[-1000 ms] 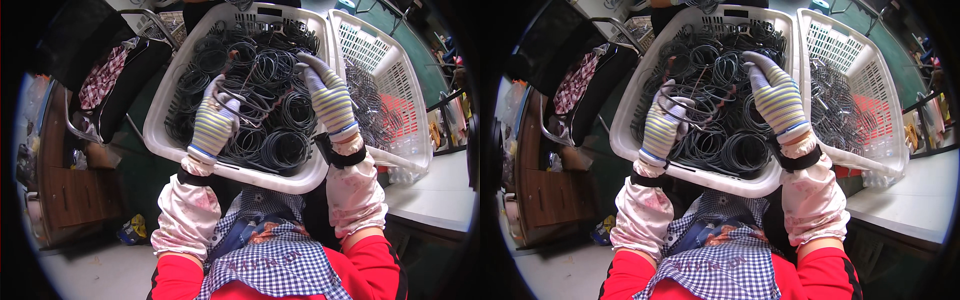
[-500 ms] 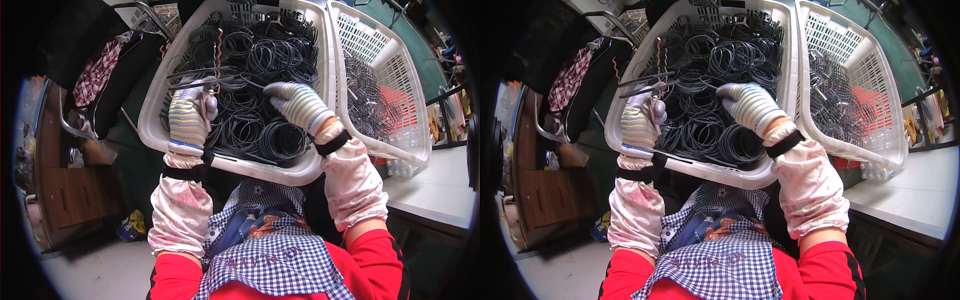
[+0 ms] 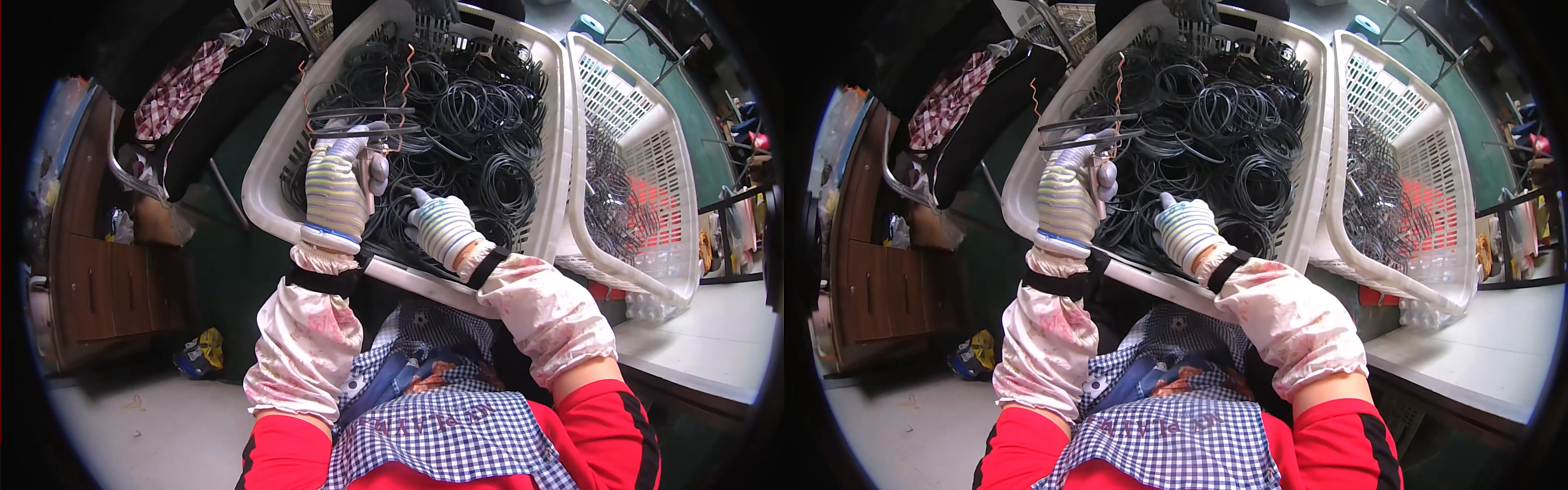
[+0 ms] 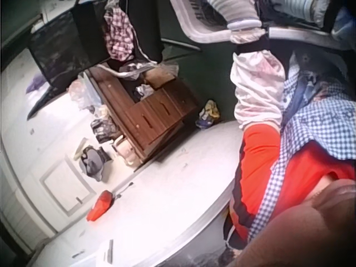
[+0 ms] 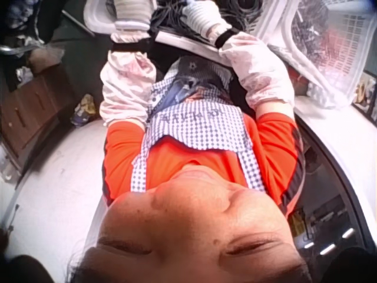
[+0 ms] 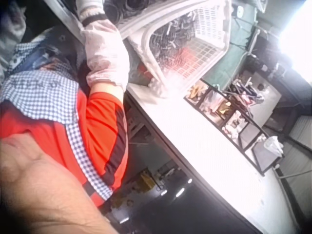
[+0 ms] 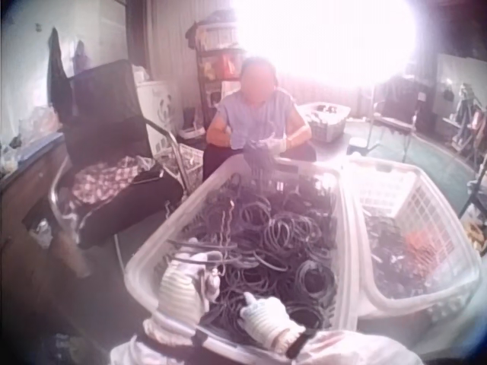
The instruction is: The recorder is picking up and inspecting metal rings from a large basket and placing them into a smaller basket.
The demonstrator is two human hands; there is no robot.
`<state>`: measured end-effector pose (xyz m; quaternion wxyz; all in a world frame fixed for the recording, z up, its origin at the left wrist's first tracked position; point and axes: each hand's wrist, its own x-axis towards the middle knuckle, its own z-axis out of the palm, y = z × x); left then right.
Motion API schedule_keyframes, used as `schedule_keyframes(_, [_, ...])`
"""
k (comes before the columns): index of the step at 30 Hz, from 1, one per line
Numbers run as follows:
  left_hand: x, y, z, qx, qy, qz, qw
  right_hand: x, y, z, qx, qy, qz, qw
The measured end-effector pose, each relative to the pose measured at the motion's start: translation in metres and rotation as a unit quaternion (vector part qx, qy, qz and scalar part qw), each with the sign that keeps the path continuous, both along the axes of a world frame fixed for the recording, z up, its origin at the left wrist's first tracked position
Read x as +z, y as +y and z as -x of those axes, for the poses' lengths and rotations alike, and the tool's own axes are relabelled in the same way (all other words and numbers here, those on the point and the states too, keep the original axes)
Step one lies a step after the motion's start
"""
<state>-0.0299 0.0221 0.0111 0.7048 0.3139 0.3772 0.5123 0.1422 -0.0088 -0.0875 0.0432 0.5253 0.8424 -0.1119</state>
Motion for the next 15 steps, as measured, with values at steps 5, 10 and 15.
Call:
schedule_keyframes(5, [-0.014,0.003,0.007,0.023,-0.009,-0.047,0.999,0.046,0.012,-0.043,-0.085,0.375,-0.093,0.919])
schedule_keyframes(10, [-0.012,0.019,0.015,-0.231,-0.026,-0.13,0.964,0.095,0.017,-0.087,-0.243,0.801,0.057,0.544])
schedule_keyframes(15, [-0.013,-0.014,-0.04,0.068,0.336,-0.329,0.88,0.091,0.017,-0.108,-0.131,0.902,0.153,0.381])
